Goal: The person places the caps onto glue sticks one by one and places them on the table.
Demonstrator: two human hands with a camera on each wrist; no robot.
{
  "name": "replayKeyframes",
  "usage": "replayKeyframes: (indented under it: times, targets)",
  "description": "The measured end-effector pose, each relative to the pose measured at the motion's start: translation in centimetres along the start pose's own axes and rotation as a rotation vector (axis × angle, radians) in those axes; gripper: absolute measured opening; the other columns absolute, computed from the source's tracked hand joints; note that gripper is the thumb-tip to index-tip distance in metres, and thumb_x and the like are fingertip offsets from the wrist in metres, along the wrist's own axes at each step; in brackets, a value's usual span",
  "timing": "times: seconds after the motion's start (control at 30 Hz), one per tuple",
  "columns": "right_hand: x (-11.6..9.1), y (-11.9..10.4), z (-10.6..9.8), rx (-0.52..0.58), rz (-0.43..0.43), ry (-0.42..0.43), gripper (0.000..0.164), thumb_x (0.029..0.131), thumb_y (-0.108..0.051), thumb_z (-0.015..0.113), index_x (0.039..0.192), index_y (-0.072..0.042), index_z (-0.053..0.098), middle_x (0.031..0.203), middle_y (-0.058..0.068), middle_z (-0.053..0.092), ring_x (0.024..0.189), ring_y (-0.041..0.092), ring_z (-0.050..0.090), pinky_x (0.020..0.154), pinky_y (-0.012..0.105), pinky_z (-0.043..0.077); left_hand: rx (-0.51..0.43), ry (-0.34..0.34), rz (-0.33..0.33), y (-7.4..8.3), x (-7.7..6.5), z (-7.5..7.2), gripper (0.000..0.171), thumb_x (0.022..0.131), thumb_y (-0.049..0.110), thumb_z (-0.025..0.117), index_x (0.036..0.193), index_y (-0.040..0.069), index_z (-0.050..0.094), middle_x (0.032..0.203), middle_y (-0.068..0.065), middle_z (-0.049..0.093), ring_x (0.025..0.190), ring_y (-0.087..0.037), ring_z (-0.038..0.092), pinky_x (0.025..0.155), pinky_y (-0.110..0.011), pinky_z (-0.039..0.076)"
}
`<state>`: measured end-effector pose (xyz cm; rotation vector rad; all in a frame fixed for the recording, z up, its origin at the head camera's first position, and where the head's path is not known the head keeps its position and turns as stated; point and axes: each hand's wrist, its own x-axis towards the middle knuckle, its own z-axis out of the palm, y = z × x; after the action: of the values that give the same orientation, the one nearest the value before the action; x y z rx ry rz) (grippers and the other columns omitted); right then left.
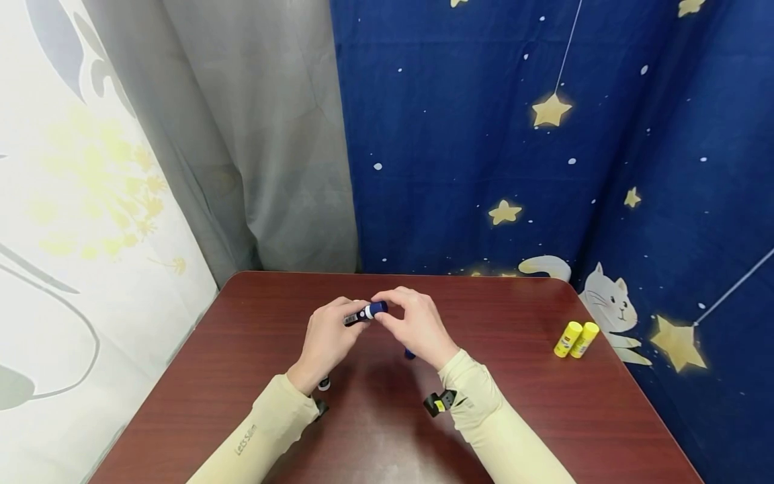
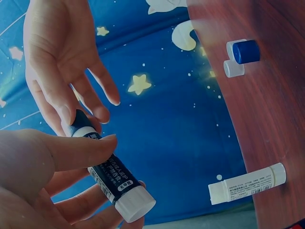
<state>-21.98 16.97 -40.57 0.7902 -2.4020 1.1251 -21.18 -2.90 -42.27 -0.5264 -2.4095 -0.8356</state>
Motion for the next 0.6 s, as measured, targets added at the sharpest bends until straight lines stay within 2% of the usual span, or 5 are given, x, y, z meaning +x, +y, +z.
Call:
replayKeyframes:
  times: [0.23,0.47,0.6]
  targets:
    - [-0.05,0.24,0.16,-0.004,-0.001,-0.001,0.028,0.091,-0.023,0.078,0.116,-0.031,0.072,0.109,-0.016,0.069,0.1,0.004,0.063,0.084,0.034,0.052,0.0,-0.022,-0.016,0.13,-0.01,0.03,0.032,0.081,0.016,0.086,0.112,0.019,0.079,0.089,0.003,0.066,0.076,-0.014,0.064,0.067,-0.033,0.054]
    - [-0.08,0.33,0.31,-0.013,-0.004,-0.007,0.027,0.091,-0.022,0.078,0.117,-0.02,0.074,0.108,-0.015,0.069,0.099,0.004,0.063,0.084,0.034,0.052,0.013,-0.024,-0.011,0.08,-0.05,0.14,0.032,0.081,0.016,0.087,0.112,0.019,0.079,0.091,0.003,0.067,0.078,-0.016,0.065,0.068,-0.034,0.055]
    - [-0.09,0.36,0.41,-0.019,0.003,-0.009,0.027,0.091,-0.023,0.078,0.117,-0.02,0.074,0.108,-0.015,0.069,0.099,0.004,0.063,0.083,0.034,0.052,0.014,-0.018,-0.002,0.03,-0.06,0.17,0.032,0.081,0.016,0.087,0.111,0.019,0.079,0.092,0.003,0.067,0.078,-0.016,0.066,0.067,-0.034,0.055]
